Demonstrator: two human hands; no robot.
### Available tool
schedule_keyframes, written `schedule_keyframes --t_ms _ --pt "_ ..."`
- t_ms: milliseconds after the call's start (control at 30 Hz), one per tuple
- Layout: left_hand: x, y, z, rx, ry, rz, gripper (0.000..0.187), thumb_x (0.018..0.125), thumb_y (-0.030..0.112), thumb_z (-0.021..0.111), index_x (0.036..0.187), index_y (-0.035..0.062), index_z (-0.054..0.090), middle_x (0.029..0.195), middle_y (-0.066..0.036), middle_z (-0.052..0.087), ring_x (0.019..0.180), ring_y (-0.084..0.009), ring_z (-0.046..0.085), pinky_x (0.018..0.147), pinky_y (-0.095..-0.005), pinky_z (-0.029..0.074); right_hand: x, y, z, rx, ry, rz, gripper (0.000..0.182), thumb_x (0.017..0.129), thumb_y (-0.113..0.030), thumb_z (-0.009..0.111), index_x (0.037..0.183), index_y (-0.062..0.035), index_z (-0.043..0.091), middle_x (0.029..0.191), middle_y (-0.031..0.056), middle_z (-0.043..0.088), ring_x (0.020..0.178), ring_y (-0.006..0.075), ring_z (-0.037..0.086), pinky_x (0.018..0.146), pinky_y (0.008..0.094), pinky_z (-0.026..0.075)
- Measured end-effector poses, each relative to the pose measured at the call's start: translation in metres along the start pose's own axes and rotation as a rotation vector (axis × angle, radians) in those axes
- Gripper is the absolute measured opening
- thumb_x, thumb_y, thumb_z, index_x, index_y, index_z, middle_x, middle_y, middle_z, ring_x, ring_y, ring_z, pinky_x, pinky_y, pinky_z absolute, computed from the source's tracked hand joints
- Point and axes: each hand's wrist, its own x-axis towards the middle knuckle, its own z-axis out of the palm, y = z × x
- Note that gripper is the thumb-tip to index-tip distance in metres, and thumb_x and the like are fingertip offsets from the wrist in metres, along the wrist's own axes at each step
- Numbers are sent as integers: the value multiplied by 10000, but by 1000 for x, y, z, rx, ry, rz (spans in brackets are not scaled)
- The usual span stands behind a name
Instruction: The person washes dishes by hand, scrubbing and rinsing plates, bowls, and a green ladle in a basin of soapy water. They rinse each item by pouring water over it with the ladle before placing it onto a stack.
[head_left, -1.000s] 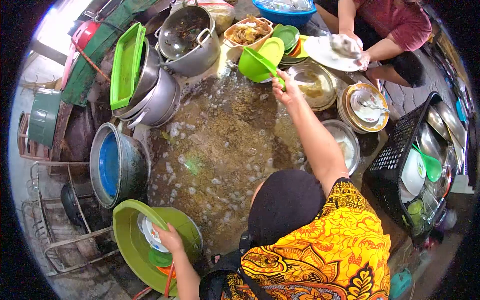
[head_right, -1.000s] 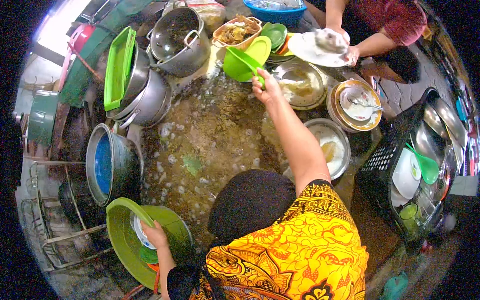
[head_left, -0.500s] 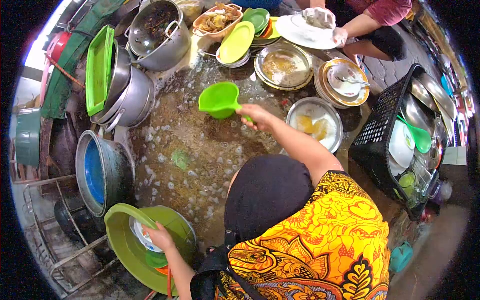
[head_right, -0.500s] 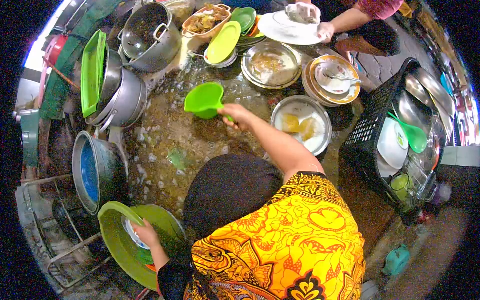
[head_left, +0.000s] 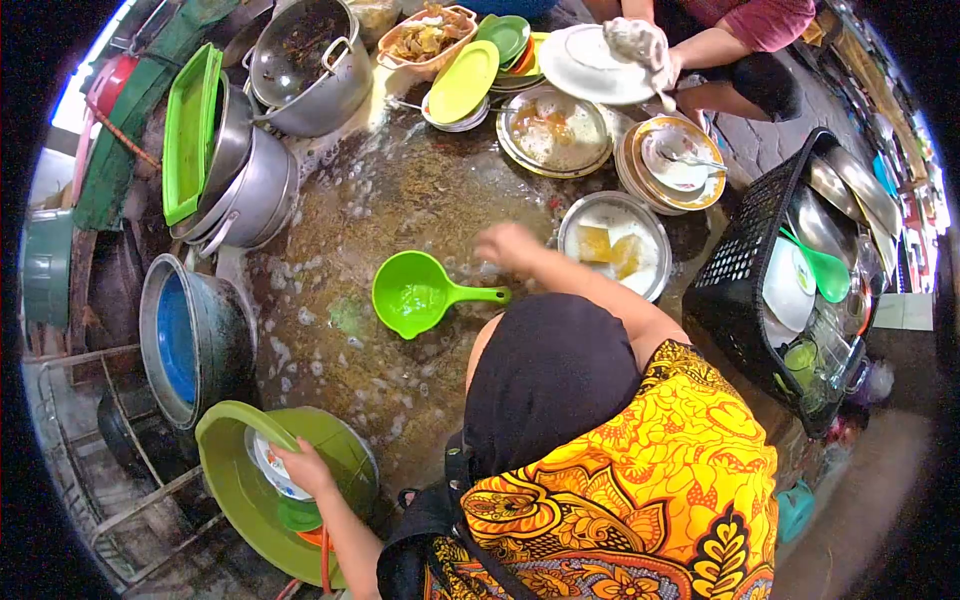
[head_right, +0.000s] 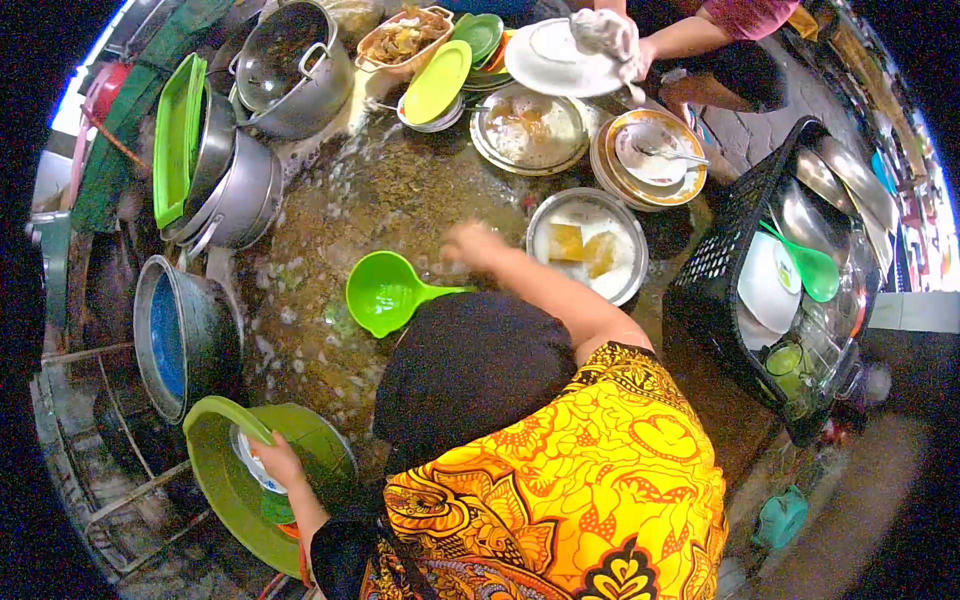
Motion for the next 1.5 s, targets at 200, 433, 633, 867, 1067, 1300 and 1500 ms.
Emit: schedule_keyframes --t_ms 200,433,633,867,1067,1300,1500 --pt "3 -7 7 -51 81 69 587 866 203 548 1327 -34 273 1123 -271 546 997 -401 547 823 -433 447 -19 92 -74 -355 -90 578 472 857 -436 466 993 -19 642 1064 174 610 1042 299 551 977 409 346" --pt "2 -6 5 -56 18 17 583 872 199 537 1327 -42 264 1138 -281 533 1025 -408 529 844 -434 434 -61 93 -67 -615 -321 515 471 846 -449 459 915 -39 680 967 160 649 980 294 593 974 407 353" --pt "2 -3 2 -81 -10 23 592 875 188 528 1339 -41 242 1129 -288 534 1021 -411 527 836 -430 432 -89 109 -81 -371 -315 680 337 728 -308 591 905 -32 674 984 152 641 908 332 613 783 406 484" --pt "4 -11 9 -52 25 53 609 873 190 524 1342 -56 224 1091 -298 548 982 -411 545 804 -436 441 -134 188 -99 1149 961 936 184 786 -141 580 919 -20 544 727 70 551 627 186 567 512 326 486" --pt "1 3 -1 14 -13 1 620 870 196 526 1343 -61 217 1077 -312 548 968 -423 547 785 -450 443 -152 206 -143 1254 1575 944 316 819 -254 568 994 3 506 786 116 571 643 230 580 550 399 517" --pt "5 -9 7 -2 -7 32 617 868 186 526 1348 -42 214 1093 -306 544 990 -435 533 812 -451 434 -156 233 -161 1204 1261 1012 212 788 -91 583 960 22 535 757 140 590 590 273 596 528 400 534" --pt "5 -7 5 0 -32 -3 632 867 186 528 1358 -35 196 1085 -302 550 985 -436 534 813 -451 433 -141 239 -166 1384 1254 977 298 815 -40 552 1097 23 478 976 175 579 833 341 611 681 491 560"
